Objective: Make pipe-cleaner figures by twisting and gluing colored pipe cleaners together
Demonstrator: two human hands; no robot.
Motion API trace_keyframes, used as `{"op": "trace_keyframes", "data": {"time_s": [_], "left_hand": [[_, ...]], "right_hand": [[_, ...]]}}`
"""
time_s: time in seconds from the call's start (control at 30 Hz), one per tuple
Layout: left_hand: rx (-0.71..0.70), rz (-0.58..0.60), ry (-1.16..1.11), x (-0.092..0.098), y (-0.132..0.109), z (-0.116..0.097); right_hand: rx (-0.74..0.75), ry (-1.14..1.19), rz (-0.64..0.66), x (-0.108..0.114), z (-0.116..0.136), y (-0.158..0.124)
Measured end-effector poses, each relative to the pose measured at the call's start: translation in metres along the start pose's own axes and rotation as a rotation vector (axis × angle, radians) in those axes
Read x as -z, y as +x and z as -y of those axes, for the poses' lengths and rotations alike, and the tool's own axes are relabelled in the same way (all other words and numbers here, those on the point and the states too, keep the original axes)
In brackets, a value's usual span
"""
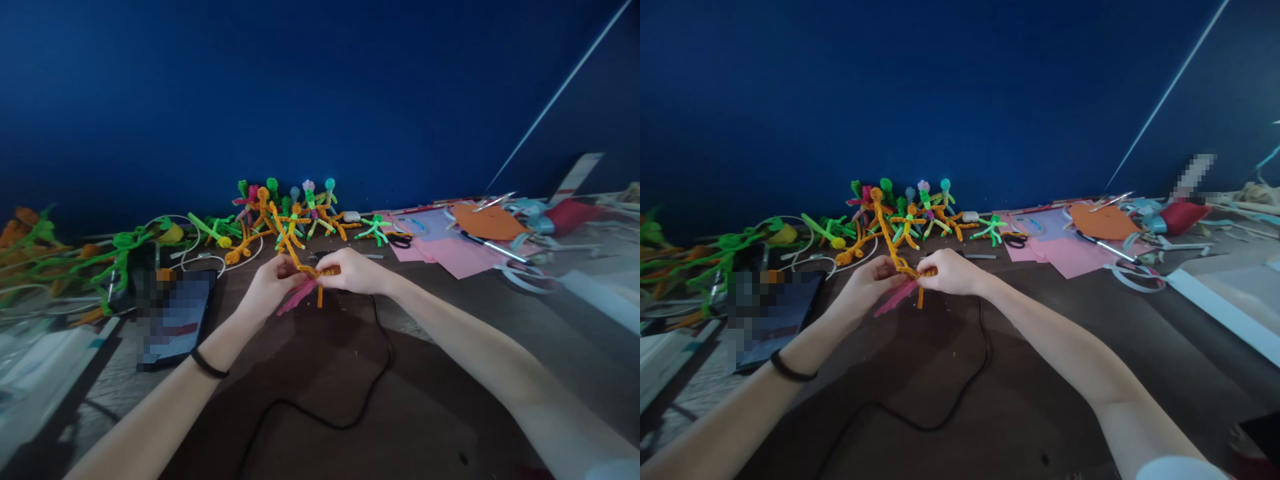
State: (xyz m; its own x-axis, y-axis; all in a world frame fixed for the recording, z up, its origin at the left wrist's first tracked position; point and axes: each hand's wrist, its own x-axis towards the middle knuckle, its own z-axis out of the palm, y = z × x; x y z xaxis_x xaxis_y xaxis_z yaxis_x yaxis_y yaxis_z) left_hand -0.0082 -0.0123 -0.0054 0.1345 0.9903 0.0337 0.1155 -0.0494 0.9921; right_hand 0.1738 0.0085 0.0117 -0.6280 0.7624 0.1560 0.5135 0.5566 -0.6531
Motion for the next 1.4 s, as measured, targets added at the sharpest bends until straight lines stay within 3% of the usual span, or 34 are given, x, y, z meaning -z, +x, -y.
{"op": "trace_keyframes", "data": {"time_s": [0.3,0.5,0.63,0.73,0.93,1.27,1.4], "left_hand": [[-0.266,-0.130,0.306,-0.006,-0.009,-0.012],[-0.350,-0.127,0.359,-0.008,-0.010,-0.006],[-0.298,-0.068,0.295,-0.007,-0.009,-0.002],[-0.277,-0.050,0.289,-0.007,-0.008,-0.002],[-0.458,-0.129,0.582,-0.012,-0.016,-0.006],[-0.623,-0.012,0.852,-0.024,-0.026,-0.002],[-0.474,-0.029,0.651,-0.023,-0.024,-0.006]], "right_hand": [[-0.141,0.138,-0.024,-0.001,-0.006,0.004],[-0.230,0.293,-0.011,-0.008,-0.012,0.008],[-0.311,0.423,0.005,-0.011,-0.014,0.010],[-0.291,0.373,-0.001,-0.013,-0.017,0.010],[-0.213,0.227,0.002,-0.015,-0.018,0.009],[-0.204,0.327,-0.123,-0.006,-0.008,0.007],[-0.168,0.281,-0.161,-0.003,-0.008,0.006]]}}
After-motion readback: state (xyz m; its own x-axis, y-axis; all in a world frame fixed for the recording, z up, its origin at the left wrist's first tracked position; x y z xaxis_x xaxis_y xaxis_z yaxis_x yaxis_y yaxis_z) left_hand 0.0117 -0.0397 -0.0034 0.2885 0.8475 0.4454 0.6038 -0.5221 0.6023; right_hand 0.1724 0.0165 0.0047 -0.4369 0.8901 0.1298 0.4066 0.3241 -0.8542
